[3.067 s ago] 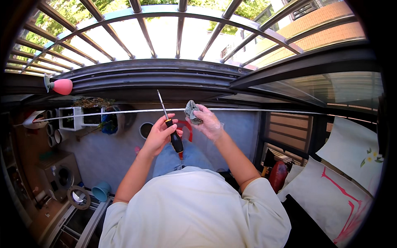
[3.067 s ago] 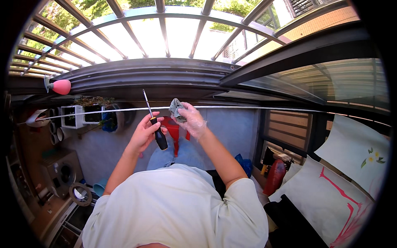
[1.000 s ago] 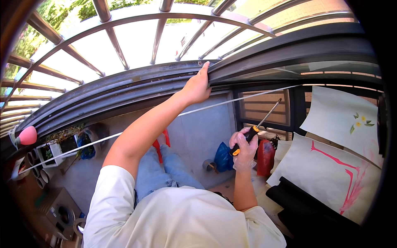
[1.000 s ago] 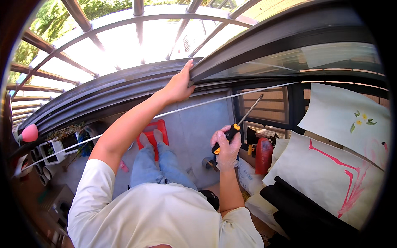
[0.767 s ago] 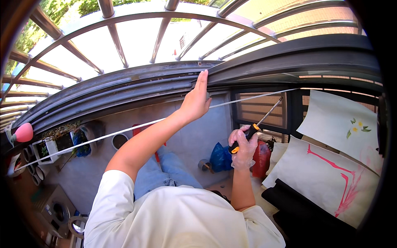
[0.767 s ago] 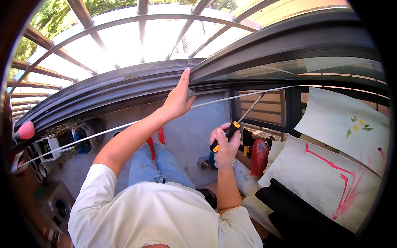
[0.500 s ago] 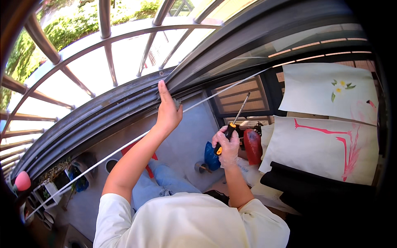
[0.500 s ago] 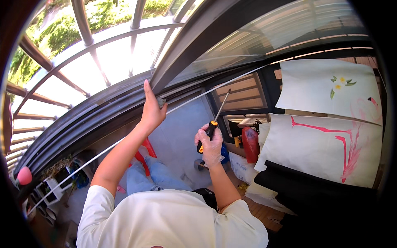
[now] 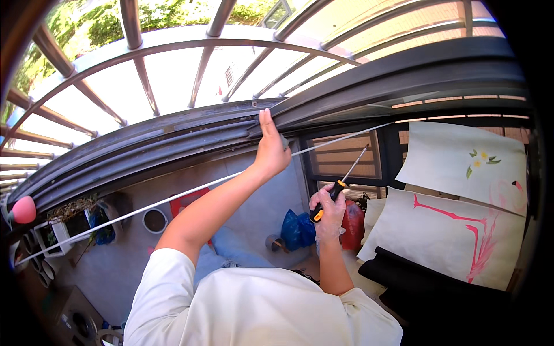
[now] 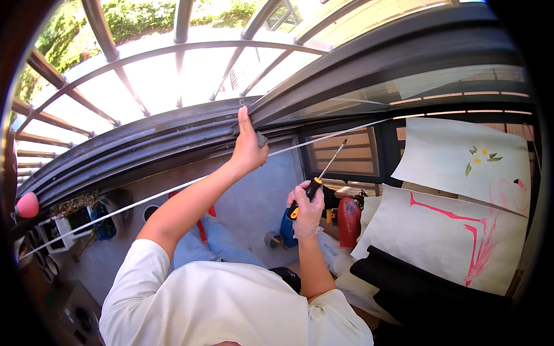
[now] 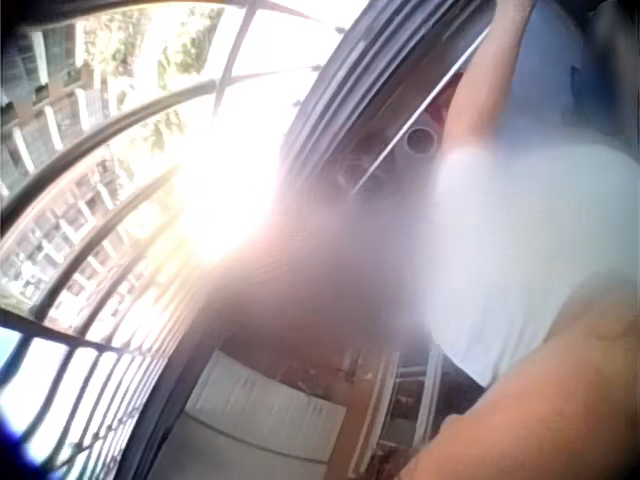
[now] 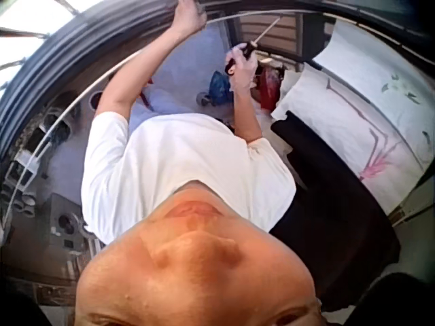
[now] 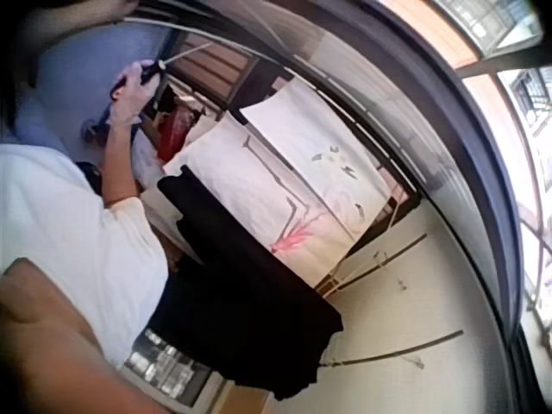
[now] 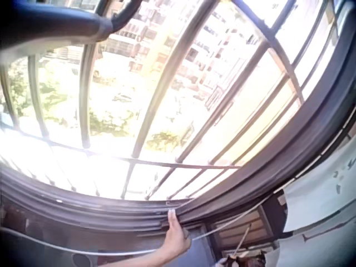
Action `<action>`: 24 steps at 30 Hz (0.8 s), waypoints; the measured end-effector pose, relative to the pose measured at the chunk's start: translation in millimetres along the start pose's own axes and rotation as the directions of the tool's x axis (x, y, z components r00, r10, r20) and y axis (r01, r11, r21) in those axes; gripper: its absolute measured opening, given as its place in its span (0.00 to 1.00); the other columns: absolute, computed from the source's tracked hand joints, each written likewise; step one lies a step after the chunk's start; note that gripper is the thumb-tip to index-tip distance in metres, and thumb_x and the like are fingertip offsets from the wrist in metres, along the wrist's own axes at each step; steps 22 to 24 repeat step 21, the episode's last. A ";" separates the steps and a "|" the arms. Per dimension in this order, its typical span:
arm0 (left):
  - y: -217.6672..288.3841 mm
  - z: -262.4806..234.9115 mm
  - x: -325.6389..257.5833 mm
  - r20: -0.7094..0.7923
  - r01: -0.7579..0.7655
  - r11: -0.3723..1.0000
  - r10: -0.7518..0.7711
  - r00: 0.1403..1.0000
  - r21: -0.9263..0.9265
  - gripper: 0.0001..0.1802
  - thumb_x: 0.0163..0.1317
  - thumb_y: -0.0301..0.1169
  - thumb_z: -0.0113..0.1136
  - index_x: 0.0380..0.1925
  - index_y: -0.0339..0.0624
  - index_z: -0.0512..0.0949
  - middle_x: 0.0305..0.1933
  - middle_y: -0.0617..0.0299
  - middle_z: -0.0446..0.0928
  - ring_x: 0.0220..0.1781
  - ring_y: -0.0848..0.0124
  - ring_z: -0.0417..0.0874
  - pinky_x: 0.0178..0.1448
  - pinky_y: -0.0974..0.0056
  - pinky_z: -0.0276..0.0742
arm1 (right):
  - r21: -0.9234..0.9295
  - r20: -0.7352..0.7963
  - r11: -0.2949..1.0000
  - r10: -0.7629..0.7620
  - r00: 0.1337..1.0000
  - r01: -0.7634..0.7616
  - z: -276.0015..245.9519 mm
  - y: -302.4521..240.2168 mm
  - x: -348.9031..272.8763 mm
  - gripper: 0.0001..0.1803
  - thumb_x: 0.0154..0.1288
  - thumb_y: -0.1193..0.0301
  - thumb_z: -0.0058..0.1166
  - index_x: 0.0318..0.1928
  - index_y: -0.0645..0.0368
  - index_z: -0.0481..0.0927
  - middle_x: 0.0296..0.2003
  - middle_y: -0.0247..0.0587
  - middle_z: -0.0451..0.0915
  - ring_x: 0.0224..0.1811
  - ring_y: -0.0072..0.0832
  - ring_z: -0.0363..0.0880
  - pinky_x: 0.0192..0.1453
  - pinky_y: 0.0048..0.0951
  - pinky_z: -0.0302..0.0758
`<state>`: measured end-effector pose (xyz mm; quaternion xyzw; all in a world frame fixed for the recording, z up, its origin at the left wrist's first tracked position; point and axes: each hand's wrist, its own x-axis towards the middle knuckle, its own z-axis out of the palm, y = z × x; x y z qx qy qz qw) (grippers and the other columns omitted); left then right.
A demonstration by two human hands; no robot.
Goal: The person cleans the metal balcony railing using a cloth and a screwdriver. They wipe the vertical bars and horizontal frame, occasionally using the screwdriver to reach crevices. The person sits on the floor to wash the cloth in a bucket of water before resuming the cleaning.
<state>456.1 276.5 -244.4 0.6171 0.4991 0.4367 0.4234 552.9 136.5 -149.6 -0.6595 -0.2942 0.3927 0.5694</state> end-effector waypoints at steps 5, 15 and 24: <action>-1.8 -11.6 2.3 0.223 0.033 0.999 -0.030 0.974 -0.007 0.50 0.45 0.18 0.51 0.63 0.29 0.30 0.67 0.30 0.37 0.45 0.39 0.73 0.47 0.55 0.72 | 0.044 0.068 0.999 0.011 0.998 -0.014 27.6 -4.1 8.0 0.05 0.62 0.76 0.46 0.37 0.58 0.65 0.20 0.35 0.66 0.21 0.23 0.67 0.25 0.23 0.65; 8.1 -9.9 6.3 0.266 0.180 0.984 -0.176 0.948 0.010 0.54 0.39 0.14 0.52 0.63 0.29 0.29 0.66 0.28 0.31 0.32 0.48 0.79 0.32 0.56 0.76 | 0.133 0.028 0.991 0.030 0.999 -0.034 51.0 -11.8 11.4 0.04 0.62 0.75 0.46 0.37 0.57 0.65 0.21 0.33 0.65 0.23 0.21 0.64 0.26 0.21 0.64; -19.5 -10.7 8.7 0.155 0.016 0.990 0.006 0.988 -0.139 0.48 0.43 0.17 0.52 0.65 0.34 0.39 0.68 0.34 0.39 0.46 0.46 0.76 0.46 0.53 0.74 | 0.195 0.102 0.981 -0.040 0.994 0.019 68.4 -16.3 0.5 0.05 0.62 0.75 0.46 0.37 0.56 0.66 0.20 0.34 0.66 0.23 0.24 0.66 0.29 0.25 0.65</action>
